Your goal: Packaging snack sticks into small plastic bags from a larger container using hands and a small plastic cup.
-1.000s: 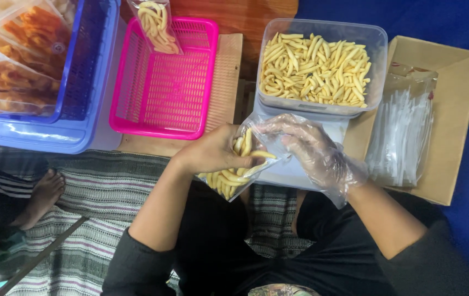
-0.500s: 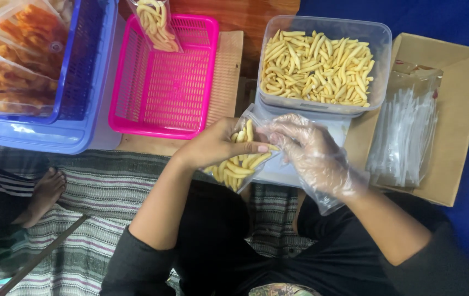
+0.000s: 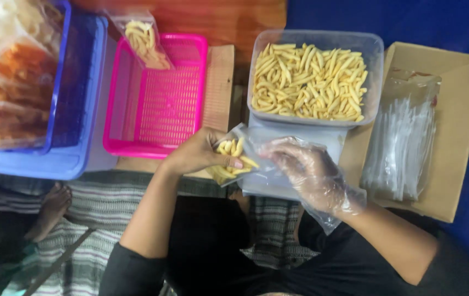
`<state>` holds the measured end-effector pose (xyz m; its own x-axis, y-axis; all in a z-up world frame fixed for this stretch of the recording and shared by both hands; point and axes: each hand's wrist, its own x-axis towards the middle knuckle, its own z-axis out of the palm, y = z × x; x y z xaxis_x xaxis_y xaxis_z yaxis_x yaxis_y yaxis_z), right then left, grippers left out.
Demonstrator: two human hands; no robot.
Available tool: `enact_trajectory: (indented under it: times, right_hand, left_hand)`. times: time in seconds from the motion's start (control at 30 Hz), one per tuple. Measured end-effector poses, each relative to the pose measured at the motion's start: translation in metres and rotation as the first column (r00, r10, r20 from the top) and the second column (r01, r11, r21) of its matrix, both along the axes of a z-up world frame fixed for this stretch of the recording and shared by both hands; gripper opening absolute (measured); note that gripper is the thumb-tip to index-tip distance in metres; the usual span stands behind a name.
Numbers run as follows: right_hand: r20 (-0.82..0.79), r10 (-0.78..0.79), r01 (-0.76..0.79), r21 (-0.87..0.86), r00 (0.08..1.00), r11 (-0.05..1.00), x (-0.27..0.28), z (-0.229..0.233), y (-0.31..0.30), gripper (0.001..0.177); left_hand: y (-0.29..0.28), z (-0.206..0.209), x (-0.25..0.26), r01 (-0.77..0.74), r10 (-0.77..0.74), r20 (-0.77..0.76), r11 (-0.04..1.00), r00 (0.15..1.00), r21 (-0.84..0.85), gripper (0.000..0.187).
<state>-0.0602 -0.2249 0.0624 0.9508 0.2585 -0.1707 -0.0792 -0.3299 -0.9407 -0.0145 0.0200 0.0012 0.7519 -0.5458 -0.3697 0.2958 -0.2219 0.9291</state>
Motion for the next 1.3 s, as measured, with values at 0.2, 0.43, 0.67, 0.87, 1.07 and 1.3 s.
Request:
enact_trajectory:
  times: [0.2, 0.43, 0.67, 0.87, 1.07, 1.3]
  right_hand:
    - [0.365, 0.044, 0.053, -0.253, 0.93, 0.966, 0.037, -0.036, -0.032, 0.027]
    - [0.3, 0.27, -0.074, -0.533, 0.915, 0.843, 0.097, -0.06, -0.042, 0.019]
    - [-0.009, 0.27, -0.196, -0.714, 0.963, 0.672, 0.136, -0.153, -0.027, 0.04]
    - [-0.081, 0.237, -0.217, -0.741, 0.968, 0.635, 0.15, -0.134, -0.008, 0.054]
    - [-0.138, 0.224, -0.259, -0.646, 0.965, 0.718, 0.16, -0.121, -0.005, 0.049]
    - [-0.106, 0.214, -0.235, -0.581, 0.971, 0.78, 0.17, -0.174, -0.017, 0.034]
  left_hand:
    - [-0.004, -0.005, 0.012, -0.018, 0.02, -0.084, 1.0, 0.996, 0.024, 0.029]
    - [-0.015, 0.005, 0.027, 0.015, -0.013, -0.087, 0.999, 0.996, 0.031, 0.03]
    - [-0.016, 0.013, 0.029, 0.038, -0.033, -0.151, 0.999, 0.988, 0.033, 0.029]
    - [-0.012, 0.004, 0.029, 0.037, -0.037, -0.218, 0.999, 0.975, -0.005, 0.03]
    - [-0.014, 0.014, 0.031, 0.051, -0.046, -0.182, 0.998, 0.982, 0.026, 0.031]
    - [-0.015, 0.013, 0.035, 0.069, -0.062, -0.174, 0.997, 0.983, 0.036, 0.029]
